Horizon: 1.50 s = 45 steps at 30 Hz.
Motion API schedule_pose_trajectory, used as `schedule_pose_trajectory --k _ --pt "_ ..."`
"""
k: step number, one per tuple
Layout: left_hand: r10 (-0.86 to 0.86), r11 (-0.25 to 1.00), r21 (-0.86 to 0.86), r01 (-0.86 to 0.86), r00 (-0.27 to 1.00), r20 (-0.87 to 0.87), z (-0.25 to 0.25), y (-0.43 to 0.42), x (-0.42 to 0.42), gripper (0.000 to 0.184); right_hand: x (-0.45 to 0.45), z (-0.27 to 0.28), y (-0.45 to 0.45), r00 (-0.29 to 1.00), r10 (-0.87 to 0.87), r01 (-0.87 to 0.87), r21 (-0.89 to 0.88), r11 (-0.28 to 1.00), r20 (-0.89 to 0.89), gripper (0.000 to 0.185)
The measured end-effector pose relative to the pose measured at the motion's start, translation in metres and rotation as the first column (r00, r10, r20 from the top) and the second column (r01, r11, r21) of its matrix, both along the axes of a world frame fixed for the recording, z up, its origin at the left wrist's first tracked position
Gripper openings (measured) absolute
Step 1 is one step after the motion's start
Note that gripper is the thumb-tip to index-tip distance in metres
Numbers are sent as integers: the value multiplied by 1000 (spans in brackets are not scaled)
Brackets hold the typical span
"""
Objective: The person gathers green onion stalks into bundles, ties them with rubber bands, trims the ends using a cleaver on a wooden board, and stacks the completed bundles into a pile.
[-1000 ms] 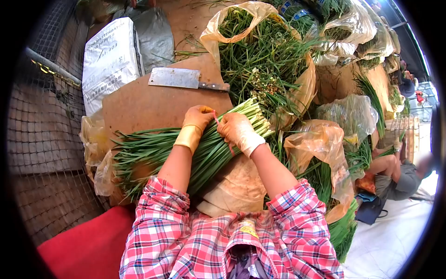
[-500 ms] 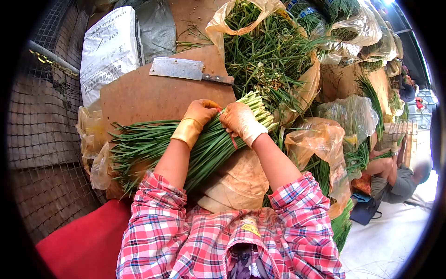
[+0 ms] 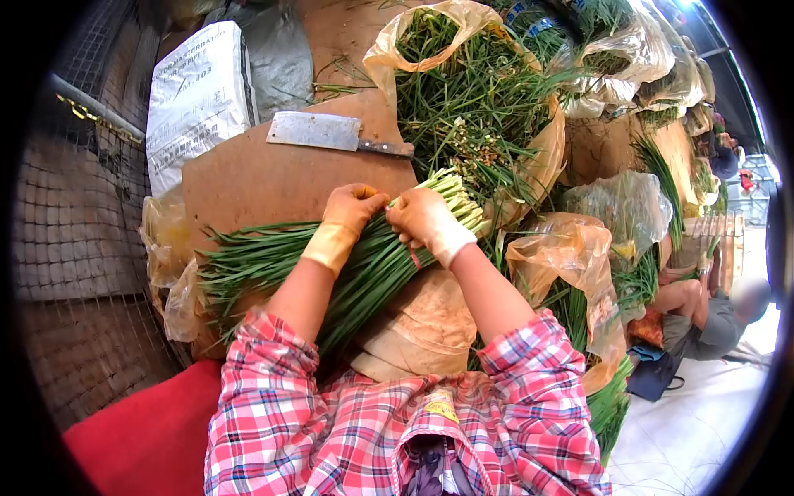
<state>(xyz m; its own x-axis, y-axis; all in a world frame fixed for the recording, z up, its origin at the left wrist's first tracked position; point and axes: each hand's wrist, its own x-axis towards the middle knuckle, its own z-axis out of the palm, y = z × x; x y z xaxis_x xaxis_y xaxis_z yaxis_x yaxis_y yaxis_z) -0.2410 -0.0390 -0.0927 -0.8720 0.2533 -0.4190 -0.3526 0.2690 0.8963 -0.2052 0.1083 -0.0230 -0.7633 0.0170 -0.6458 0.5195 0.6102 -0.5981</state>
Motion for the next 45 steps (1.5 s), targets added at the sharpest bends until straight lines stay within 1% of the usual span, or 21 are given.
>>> schedule_pose_trajectory --k 1,3,4,5,7,9,11,13,16,18,20,23,25,28,33,35,37,40,41,43,45 --pt "-6 1000 -1 6 1000 -11 2 -1 4 18 7 8 4 997 -73 75 -154 985 16 30" --pt "82 996 -28 -85 993 -82 9 -2 15 18 25 15 7 816 362 -161 425 891 -450 61" --pt "112 993 44 -109 990 -87 18 -2 22 17 26 25 19 691 438 -287 338 897 -575 98" --pt "105 994 38 -103 991 -86 16 -1 23 17 29 23 20 694 430 -282 333 900 -577 98" --pt "165 986 62 -156 972 -169 12 1 23 15 34 16 21 594 714 -443 590 675 -371 116" --pt "184 983 27 -183 959 -217 23 -3 27 10 33 7 26 578 773 -526 604 599 -263 126" --pt "117 991 -7 -133 890 -441 34 -7 45 6 38 -3 26 615 768 -504 660 558 -179 123" --pt "-100 995 -90 48 635 -766 65 1 64 9 33 -15 25 639 725 -463 625 629 -256 119" --pt "-319 946 -295 135 543 -777 72 12 89 11 21 -17 24 675 712 -499 592 633 -192 120" --pt "-181 982 -168 84 666 -724 68 10 93 12 25 -11 26 665 724 -507 600 619 -184 120" --pt "-166 986 -149 80 625 -763 81 7 102 14 26 -4 33 591 777 -536 615 578 -216 117" --pt "-211 967 -68 246 619 -756 80 5 130 21 15 6 53 581 688 -574 380 725 -435 111" --pt "-222 963 -75 260 602 -767 85 5 140 25 15 29 61 533 504 -368 350 861 -680 67" --pt "-181 983 -141 115 565 -805 96 -6 130 37 37 42 70 716 178 -205 40 978 -675 40" --pt "-512 729 -680 76 720 -469 91 -3 134 99 76 34 35 645 465 -330 329 885 -606 43" --pt "-554 664 -746 52 705 -444 70 5 134 118 75 2 21 606 302 -292 147 945 -736 32" --pt "-557 642 -765 43 712 -428 56 10 131 127 66 -7 12 613 254 -218 149 965 -748 19" --pt "-629 504 -864 -7 682 -373 50 8 107 133 58 -14 4 481 176 -188 96 978 -859 9" --pt "-650 485 -872 -63 641 -408 45 5 99 127 58 -16 0 505 124 -200 24 979 -854 8" --pt "-738 494 -856 151 593 -321 50 -8 73 118 50 -18 -5 693 -59 -155 -227 961 -719 8" --pt "-821 417 -869 266 521 -234 65 -24 44 99 41 -19 -14 716 -232 -125 -448 885 -659 15"
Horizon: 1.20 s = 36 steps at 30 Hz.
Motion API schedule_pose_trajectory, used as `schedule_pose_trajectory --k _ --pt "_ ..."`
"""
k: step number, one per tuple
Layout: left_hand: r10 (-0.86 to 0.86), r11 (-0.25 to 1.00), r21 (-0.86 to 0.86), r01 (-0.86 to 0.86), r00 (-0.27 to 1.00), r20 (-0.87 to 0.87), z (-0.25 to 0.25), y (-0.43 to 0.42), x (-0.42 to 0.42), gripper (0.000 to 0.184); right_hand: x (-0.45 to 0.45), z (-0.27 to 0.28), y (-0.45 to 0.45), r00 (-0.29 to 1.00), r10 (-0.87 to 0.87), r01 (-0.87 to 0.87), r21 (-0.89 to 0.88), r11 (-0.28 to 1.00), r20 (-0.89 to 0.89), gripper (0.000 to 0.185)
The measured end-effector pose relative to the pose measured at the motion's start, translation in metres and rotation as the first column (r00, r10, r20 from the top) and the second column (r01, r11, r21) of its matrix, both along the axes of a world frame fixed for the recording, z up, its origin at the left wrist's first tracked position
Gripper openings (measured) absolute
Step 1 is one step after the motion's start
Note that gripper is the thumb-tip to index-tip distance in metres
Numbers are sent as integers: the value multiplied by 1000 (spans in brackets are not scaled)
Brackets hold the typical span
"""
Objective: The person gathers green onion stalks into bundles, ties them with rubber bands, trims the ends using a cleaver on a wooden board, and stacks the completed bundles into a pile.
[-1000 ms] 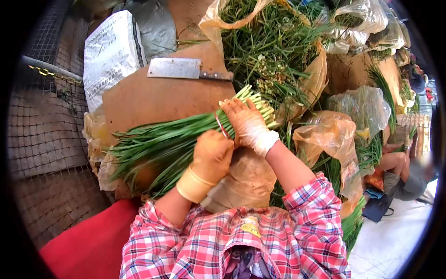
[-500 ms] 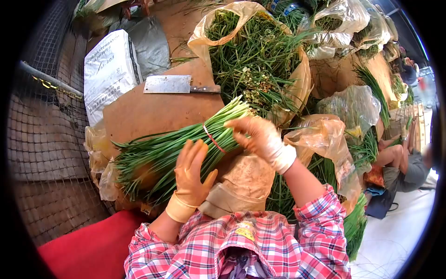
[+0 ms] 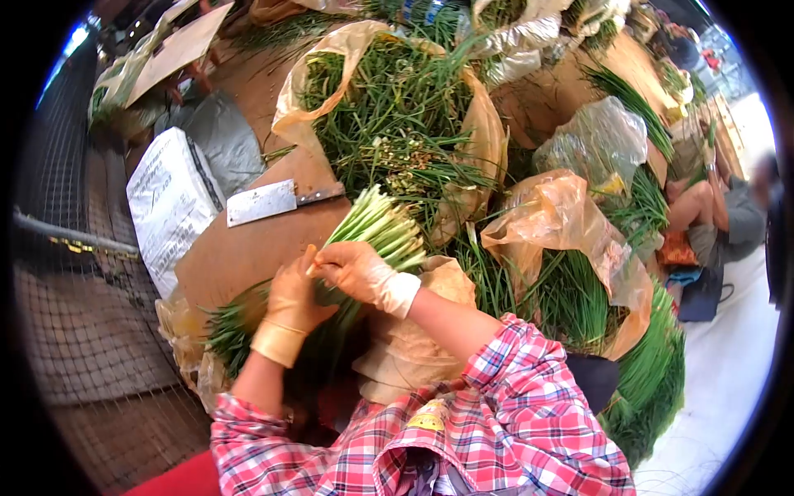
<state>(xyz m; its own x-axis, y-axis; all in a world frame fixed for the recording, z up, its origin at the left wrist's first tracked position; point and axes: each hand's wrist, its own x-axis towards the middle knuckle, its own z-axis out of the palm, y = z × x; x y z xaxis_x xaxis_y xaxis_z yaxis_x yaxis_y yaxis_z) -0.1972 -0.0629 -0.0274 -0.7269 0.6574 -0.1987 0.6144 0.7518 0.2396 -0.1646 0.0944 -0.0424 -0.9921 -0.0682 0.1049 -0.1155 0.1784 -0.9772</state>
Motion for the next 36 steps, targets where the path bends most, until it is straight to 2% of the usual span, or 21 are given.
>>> schedule_pose_trajectory --k 1,2,3,4,6,8,10,11,12,13,14,16,18,22,23,25,28,30,31,34,36 --pt "67 994 80 -79 987 146 17 -10 -12 97 0 21 -4 994 7 14 -187 982 111 16" --pt "76 991 99 -96 980 183 29 -18 -20 96 1 41 -8 975 36 48 -370 928 218 18" --pt "85 987 117 -113 972 220 42 -26 -28 95 -4 51 -11 971 49 54 -413 909 235 18" --pt "46 994 90 -59 989 139 48 -32 -34 95 -7 64 -9 928 112 80 -483 872 355 19" --pt "33 999 31 -37 993 113 21 -38 -40 91 -18 51 -1 934 170 -44 -372 927 314 23" --pt "28 993 118 -29 1000 7 -4 -41 -44 86 -18 26 18 997 -17 36 -276 960 69 30" --pt "86 995 33 -90 991 106 6 -37 -39 85 -12 31 84 989 -145 133 -432 892 5 35" --pt "11 998 67 -12 1000 21 10 -36 -33 88 -10 30 123 992 -114 128 -410 903 59 47" --pt "-60 993 95 67 996 -70 12 -35 -31 92 -12 19 149 954 -152 275 -551 788 259 68" --pt "14 993 116 -19 999 43 12 -36 -31 107 -15 18 175 900 -194 353 -393 849 389 90" --pt "13 993 115 -18 999 38 15 -32 -33 107 -20 0 192 883 -244 407 -396 823 402 99" --pt "57 980 194 -55 998 -4 24 -20 -37 121 -35 -23 198 844 -342 504 -392 770 414 101" --pt "46 989 138 -53 998 51 12 -4 -37 126 -46 -21 155 841 -262 511 -534 673 474 103" --pt "6 992 122 -40 963 270 10 2 -43 127 -55 -37 88 880 0 312 -578 754 474 99" --pt "8 993 114 -41 961 276 7 1 -42 127 -56 -38 89 894 -16 290 -553 781 447 98" --pt "-52 982 187 33 993 101 2 -2 -32 122 -57 -52 91 904 -30 244 -457 855 426 96" --pt "-51 989 145 35 993 107 6 7 -29 115 -51 -83 72 933 28 38 -176 984 358 93" --pt "-57 987 155 45 996 74 10 5 -31 109 -46 -80 61 956 64 -60 -23 998 286 92" --pt "-80 984 163 67 994 72 13 3 -34 106 -41 -78 63 942 104 -12 -276 961 320 91" --pt "-107 982 161 96 992 65 36 9 -39 100 -21 -20 64 974 -36 125 -395 910 225 87" --pt "-199 965 171 199 980 -20 52 7 -44 97 -15 -13 59 984 -111 162 -426 890 141 86"
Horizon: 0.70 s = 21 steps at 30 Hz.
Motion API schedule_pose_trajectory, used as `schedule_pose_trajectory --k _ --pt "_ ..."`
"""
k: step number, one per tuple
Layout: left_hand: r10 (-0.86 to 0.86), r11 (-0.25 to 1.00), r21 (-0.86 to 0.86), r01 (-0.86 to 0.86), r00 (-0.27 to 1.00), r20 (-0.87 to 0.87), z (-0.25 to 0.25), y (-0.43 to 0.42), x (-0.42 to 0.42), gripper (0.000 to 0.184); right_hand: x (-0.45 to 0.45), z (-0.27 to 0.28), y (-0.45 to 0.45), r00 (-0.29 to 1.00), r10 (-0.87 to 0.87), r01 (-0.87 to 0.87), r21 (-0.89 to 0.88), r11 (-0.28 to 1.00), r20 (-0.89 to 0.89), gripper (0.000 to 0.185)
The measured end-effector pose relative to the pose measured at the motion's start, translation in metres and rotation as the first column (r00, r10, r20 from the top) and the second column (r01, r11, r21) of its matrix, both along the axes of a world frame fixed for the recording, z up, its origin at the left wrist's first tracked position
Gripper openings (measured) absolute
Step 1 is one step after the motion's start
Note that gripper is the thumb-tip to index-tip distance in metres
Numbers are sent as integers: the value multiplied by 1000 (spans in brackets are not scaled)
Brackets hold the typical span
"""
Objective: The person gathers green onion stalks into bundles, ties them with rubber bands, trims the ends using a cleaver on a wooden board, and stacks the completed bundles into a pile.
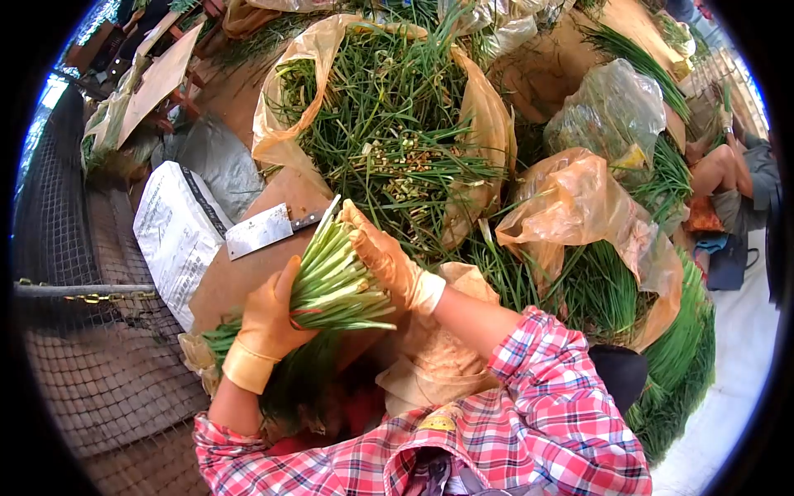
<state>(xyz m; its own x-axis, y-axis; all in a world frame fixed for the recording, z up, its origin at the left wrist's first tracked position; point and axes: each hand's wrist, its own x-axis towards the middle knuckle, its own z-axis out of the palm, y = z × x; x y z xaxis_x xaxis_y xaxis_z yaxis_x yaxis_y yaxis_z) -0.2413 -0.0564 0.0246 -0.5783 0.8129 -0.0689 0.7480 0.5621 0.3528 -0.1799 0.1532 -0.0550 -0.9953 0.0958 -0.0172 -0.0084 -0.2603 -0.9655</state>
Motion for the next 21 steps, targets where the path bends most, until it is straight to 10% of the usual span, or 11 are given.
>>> schedule_pose_trajectory --k 5,9,16,19,21 --pt "29 990 -136 -39 997 -74 25 12 9 92 9 -8 0 992 3 32 -273 961 128 88" --pt "78 991 -124 -50 969 233 -22 20 -4 94 4 -14 38 952 -199 236 -144 961 231 80" --pt "69 997 -56 -56 959 274 -32 15 -11 95 -26 -25 71 931 -304 329 -101 939 201 91" --pt "61 998 -12 -60 947 317 -36 8 -15 97 -27 -28 17 856 280 -238 -148 960 435 75" --pt "98 995 -7 -102 929 357 -36 1 -13 97 -17 -15 28 883 177 -135 -126 983 435 76"
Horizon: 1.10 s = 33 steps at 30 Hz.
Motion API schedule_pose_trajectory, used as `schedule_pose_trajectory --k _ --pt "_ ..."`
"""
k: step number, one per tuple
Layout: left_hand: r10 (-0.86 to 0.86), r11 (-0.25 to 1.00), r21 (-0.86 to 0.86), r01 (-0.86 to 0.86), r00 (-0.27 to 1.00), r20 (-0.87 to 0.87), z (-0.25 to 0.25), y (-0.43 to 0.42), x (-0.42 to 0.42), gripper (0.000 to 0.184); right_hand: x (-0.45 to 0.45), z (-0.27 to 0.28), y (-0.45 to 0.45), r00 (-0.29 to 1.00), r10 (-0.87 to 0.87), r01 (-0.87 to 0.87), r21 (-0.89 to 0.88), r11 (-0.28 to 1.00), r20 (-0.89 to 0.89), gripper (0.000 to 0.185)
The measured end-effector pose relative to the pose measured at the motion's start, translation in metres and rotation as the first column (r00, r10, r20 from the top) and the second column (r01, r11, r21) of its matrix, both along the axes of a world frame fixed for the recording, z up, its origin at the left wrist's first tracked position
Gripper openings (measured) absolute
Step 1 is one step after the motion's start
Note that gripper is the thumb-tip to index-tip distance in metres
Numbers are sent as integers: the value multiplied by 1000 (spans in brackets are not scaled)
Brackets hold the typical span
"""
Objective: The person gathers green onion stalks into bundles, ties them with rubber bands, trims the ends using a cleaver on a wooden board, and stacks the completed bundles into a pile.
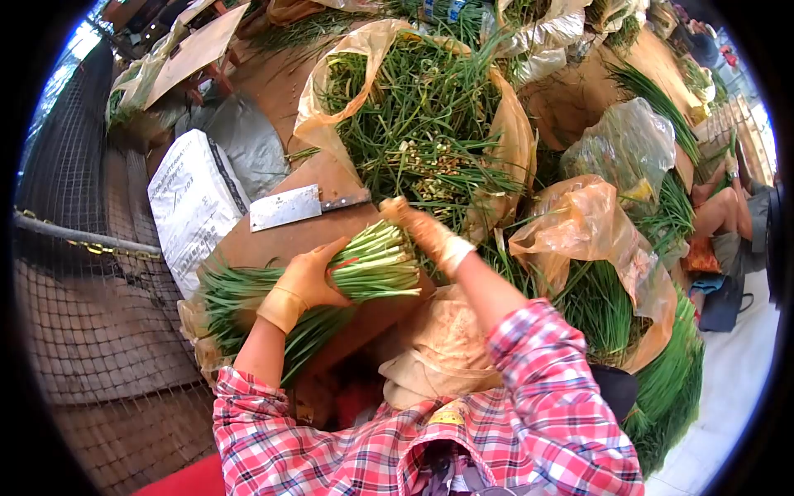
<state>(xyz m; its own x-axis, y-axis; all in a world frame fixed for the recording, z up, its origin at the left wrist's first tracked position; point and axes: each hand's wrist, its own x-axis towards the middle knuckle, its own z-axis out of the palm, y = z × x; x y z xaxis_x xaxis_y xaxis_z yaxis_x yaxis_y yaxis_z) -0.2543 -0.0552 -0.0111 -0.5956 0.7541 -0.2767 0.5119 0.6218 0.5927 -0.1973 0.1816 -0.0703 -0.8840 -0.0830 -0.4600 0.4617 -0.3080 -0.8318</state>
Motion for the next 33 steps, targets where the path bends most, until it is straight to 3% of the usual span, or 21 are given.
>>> schedule_pose_trajectory --k 1,2,3,4,5,7,8,11,12,13,15,16,17,19,22,25,27,29,33 --pt "12 1000 2 -12 1000 2 2 0 1 97 3 7 15 995 -93 91 90 992 19 76" --pt "36 998 -47 -34 999 39 6 1 1 97 5 13 27 963 -250 265 178 948 -104 73" --pt "60 994 -98 -52 995 74 9 1 -1 97 12 33 32 906 -388 393 -4 920 -170 66" --pt "42 992 -124 -34 997 58 7 -2 -5 96 17 33 47 909 -198 328 337 882 -367 59" --pt "60 991 -122 -53 996 62 8 -7 -7 96 29 56 40 905 -213 314 240 918 -368 51" --pt "-27 992 -116 39 994 104 11 -20 -15 92 55 97 16 873 -61 250 338 907 -484 42" --pt "-11 993 -117 33 984 177 10 -32 -20 87 66 103 4 874 -18 224 370 901 -486 38" --pt "72 983 -179 -44 985 155 10 -64 -24 85 90 114 -35 824 161 112 435 893 -543 29" --pt "70 981 -187 -52 993 90 13 -74 -19 85 92 124 -47 786 338 107 653 749 -517 33" --pt "83 980 -187 -66 993 87 12 -80 -15 85 90 104 -56 654 600 144 854 500 -461 56" --pt "162 979 -130 -160 987 8 8 -91 -5 84 84 94 -81 625 692 195 931 310 -361 81" --pt "176 967 -179 -181 983 -41 6 -91 -1 95 76 84 -86 628 732 167 965 204 -263 94" --pt "184 967 -174 -188 982 -41 7 -88 5 95 65 68 -86 642 751 194 980 37 -155 102" --pt "97 978 -130 -165 903 -420 9 -80 18 108 37 43 -77 721 692 120 981 -152 20 113" --pt "119 967 -163 -197 910 -398 0 -58 25 116 12 37 -71 682 731 174 967 -184 16 114" --pt "167 958 -166 -234 925 -343 -15 -47 43 119 -13 52 -61 573 802 -149 984 -102 170 102" --pt "304 856 -228 -465 807 -506 -19 -34 81 122 -36 41 -53 536 834 -268 963 21 131 88" --pt "381 797 -252 -548 782 -493 -26 -22 101 128 -51 46 -51 496 834 -454 891 11 243 87" --pt "413 812 -166 -560 751 -515 -45 -32 89 125 -54 60 -57 474 804 -527 847 -68 359 87"
